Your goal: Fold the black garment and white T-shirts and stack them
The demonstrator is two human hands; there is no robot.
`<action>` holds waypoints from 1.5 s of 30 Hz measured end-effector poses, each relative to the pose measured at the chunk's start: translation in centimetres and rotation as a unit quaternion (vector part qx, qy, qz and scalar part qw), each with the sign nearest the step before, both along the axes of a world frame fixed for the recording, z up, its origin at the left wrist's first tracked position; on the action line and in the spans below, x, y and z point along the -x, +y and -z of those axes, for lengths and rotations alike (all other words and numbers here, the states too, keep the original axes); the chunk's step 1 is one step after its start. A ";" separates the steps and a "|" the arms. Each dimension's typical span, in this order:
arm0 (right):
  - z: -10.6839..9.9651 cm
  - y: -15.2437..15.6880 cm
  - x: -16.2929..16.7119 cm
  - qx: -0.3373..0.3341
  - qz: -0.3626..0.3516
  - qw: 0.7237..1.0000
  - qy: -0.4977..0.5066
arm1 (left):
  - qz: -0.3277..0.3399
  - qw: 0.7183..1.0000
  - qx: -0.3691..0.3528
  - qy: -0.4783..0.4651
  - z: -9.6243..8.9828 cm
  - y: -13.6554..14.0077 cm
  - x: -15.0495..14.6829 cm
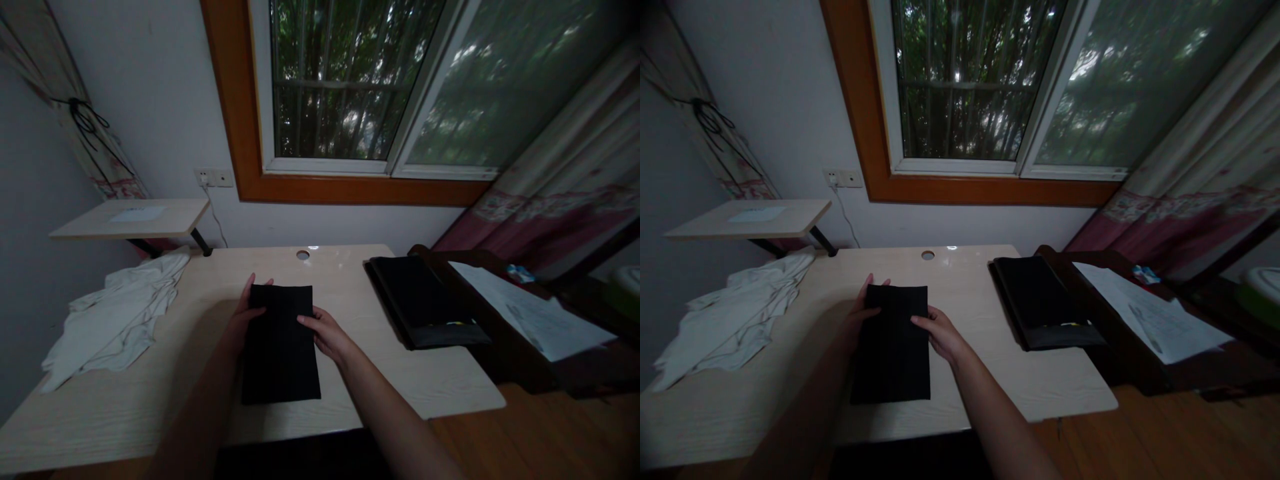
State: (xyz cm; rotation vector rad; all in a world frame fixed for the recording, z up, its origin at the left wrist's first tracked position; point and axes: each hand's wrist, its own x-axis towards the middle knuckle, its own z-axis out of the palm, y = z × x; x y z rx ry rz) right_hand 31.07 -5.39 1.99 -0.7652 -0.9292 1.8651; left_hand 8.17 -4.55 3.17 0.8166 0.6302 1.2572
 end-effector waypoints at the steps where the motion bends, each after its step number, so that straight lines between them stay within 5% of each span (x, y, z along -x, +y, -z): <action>1: 0.0 -0.1 0.0 0.004 -0.005 1.000 -0.006 | 0.003 1.000 0.000 0.002 0.0 0.0 0.1; 12: -0.1 -1.5 0.4 -0.075 0.006 0.997 -0.019 | -0.015 1.000 -0.002 0.015 -1.0 -0.2 -0.1; 20: -0.3 -2.4 -0.2 -0.066 0.100 0.990 -0.075 | 0.014 1.000 -0.008 -0.023 0.7 0.6 -0.3; 24: -3.3 -1.5 -4.3 -0.120 0.139 0.971 -0.150 | 0.021 0.998 -0.027 -0.055 1.5 0.9 -0.5; 31: -11.5 1.7 -14.7 -0.201 0.185 0.895 -0.353 | 0.035 0.997 -0.034 -0.055 1.8 1.1 -0.4; 35: -14.7 4.0 -19.6 -0.189 0.218 0.853 -0.435 | 0.027 0.998 -0.028 -0.047 1.3 0.9 -0.6; 39: -15.7 6.8 -24.0 -0.139 0.232 0.850 -0.451 | 0.025 0.998 -0.023 -0.047 1.2 0.7 -0.6; 45: -14.1 9.5 -29.0 -0.068 0.214 0.867 -0.445 | 0.025 0.998 -0.025 -0.047 1.6 0.9 -0.6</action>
